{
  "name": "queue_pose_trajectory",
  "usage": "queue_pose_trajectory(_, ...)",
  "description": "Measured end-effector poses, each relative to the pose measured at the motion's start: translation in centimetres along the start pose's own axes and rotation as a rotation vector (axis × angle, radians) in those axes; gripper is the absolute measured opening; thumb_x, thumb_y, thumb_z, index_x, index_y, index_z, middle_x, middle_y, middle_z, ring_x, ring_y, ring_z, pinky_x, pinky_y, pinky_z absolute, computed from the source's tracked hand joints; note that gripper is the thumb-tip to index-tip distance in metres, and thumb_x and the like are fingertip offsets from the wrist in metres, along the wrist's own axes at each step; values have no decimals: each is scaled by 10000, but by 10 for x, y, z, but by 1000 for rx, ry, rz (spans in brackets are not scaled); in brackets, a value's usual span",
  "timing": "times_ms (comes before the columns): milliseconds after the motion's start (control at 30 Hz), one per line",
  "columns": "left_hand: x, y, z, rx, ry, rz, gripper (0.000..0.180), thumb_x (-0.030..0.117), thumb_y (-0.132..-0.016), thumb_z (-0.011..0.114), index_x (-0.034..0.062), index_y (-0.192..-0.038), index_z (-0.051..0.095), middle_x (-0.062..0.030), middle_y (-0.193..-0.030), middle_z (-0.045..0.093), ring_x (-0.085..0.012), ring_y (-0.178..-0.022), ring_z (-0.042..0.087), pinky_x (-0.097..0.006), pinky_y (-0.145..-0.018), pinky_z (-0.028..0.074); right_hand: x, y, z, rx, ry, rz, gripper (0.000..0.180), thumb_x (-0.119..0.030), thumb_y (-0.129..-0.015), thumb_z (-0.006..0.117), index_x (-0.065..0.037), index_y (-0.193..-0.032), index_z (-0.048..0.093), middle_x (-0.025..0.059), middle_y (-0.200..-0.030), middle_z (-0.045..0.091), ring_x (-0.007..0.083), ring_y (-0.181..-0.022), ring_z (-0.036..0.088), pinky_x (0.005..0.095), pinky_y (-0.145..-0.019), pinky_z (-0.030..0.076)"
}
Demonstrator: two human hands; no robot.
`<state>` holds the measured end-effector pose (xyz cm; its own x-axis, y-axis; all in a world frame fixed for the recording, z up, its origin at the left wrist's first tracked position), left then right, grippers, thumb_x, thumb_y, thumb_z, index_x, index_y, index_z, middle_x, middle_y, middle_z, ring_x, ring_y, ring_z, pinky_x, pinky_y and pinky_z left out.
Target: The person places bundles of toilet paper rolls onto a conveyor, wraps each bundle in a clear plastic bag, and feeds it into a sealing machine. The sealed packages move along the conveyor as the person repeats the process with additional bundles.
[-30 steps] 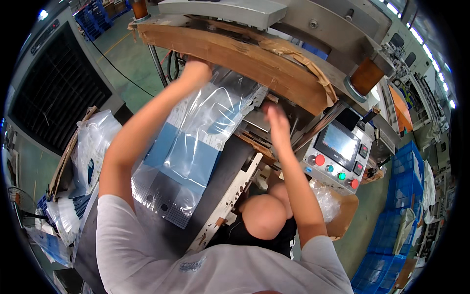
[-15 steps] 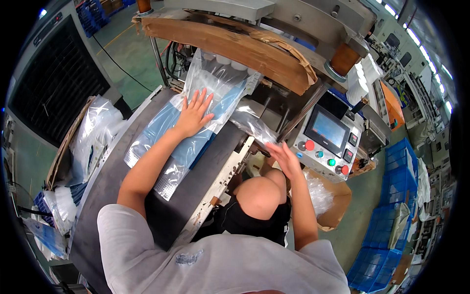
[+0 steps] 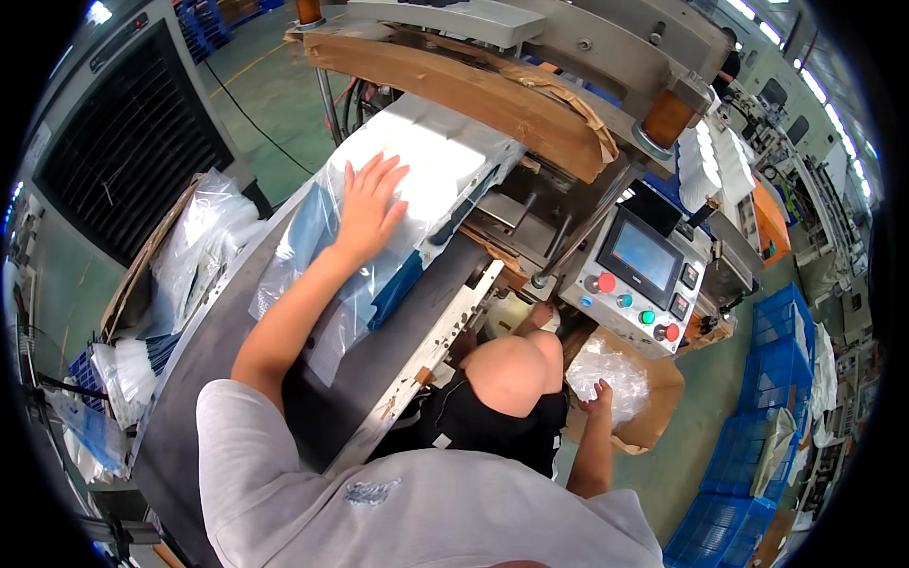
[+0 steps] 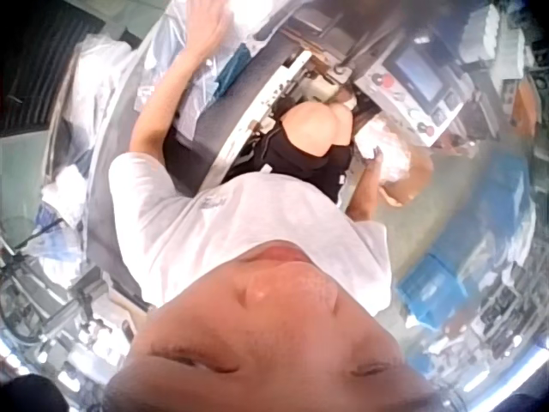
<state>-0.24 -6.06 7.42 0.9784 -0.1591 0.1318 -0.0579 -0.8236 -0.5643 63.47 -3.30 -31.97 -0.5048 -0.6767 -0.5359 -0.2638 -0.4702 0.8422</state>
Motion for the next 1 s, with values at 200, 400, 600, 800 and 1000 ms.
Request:
queue_pose_trajectory(200,10,-17,-46,-429,-93,-1,560,457,-955,311,183,-1439,242,-148,-1507,137,-351,-1394,73,-570,-1085,66,27,66,93,2,126,-27,796,-438,-729,630,-45,-1350,324,160,-1396,303,342,-1091,461,466,-924,379)
queue_pose_trajectory(400,13,-35,-40,-538,-67,-21,574,592,-916,260,352,-1435,209,-153,-1513,83,-433,-1375,5,-655,-1044,14,64,104,117,-117,228,22,702,-422,-766,601,-38,-1309,376,153,-1315,383,321,-1037,498,434,-895,402)
queue_pose_trajectory(600,22,-32,-54,-555,-98,-34,566,581,-909,317,371,-1427,228,-157,-1514,64,-413,-1380,-27,-623,-1061,-31,86,104,135,-251,268,21,614,-406,-803,571,-32,-1269,429,146,-1234,464,301,-984,535,403,-866,426)
queue_pose_trajectory(800,27,15,-76,-603,-101,-68,607,628,-887,321,374,-1429,219,-162,-1511,76,-409,-1382,-13,-628,-1058,-21,86,75,151,-469,222,-76,536,-390,-840,542,-25,-1228,481,139,-1154,544,281,-930,572,372,-838,449)
queue_pose_trajectory(1000,17,10,-70,-450,115,-71,696,657,-874,302,268,-1446,227,-172,-1510,78,-375,-1392,29,-647,-1045,-10,25,15,135,-707,168,-384,472,-373,-877,512,-19,-1188,534,132,-1073,624,260,-877,610,340,-809,472)
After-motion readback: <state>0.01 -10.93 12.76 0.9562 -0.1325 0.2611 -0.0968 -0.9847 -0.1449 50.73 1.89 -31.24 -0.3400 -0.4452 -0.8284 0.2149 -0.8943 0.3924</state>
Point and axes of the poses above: each hand's wrist, its own y-axis away from the middle knuckle, its own z-axis out of the palm, x = y × z, the point moved 2 cm from there along -y, towards the middle knuckle
